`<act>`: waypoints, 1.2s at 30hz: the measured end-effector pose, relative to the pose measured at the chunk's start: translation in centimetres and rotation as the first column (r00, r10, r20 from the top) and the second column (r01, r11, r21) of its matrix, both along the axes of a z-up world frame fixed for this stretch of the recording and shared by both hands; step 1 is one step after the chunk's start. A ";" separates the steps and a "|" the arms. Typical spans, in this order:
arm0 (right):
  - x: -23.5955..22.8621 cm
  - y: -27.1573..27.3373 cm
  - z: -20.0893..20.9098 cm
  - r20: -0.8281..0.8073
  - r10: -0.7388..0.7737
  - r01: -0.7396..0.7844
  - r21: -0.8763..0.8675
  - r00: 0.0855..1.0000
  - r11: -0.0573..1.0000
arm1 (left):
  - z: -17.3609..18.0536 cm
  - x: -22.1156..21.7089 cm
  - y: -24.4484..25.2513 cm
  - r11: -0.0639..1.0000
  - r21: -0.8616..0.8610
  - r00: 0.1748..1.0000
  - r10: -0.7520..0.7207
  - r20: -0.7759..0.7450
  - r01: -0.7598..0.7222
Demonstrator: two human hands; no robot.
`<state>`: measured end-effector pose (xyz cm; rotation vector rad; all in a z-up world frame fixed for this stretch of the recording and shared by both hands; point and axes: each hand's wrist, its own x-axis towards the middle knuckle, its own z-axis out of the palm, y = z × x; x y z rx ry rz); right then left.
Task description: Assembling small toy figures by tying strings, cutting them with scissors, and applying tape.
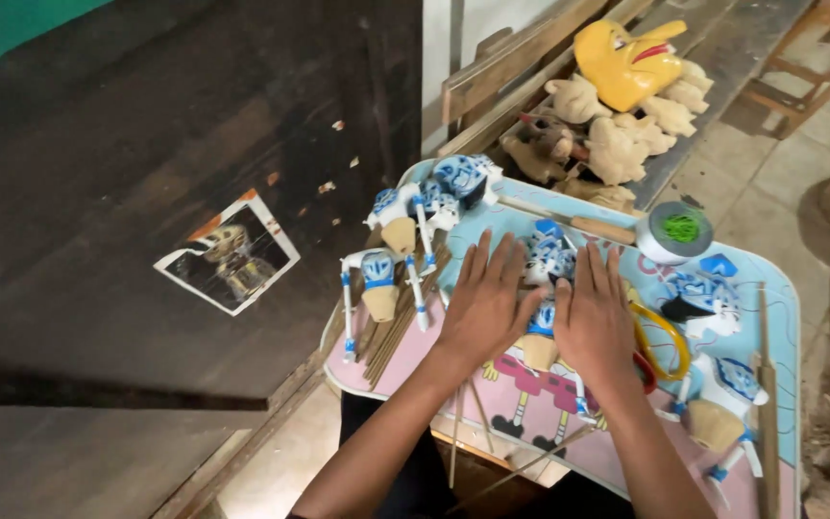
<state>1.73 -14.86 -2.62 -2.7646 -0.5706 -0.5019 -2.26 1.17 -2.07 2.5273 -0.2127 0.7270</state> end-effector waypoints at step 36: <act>-2.9 12.8 2.8 0.250 0.774 -0.736 -0.245 0.582 0.632 | -0.7 -9.8 12.7 0.939 0.037 0.939 0.343 -0.008 -0.343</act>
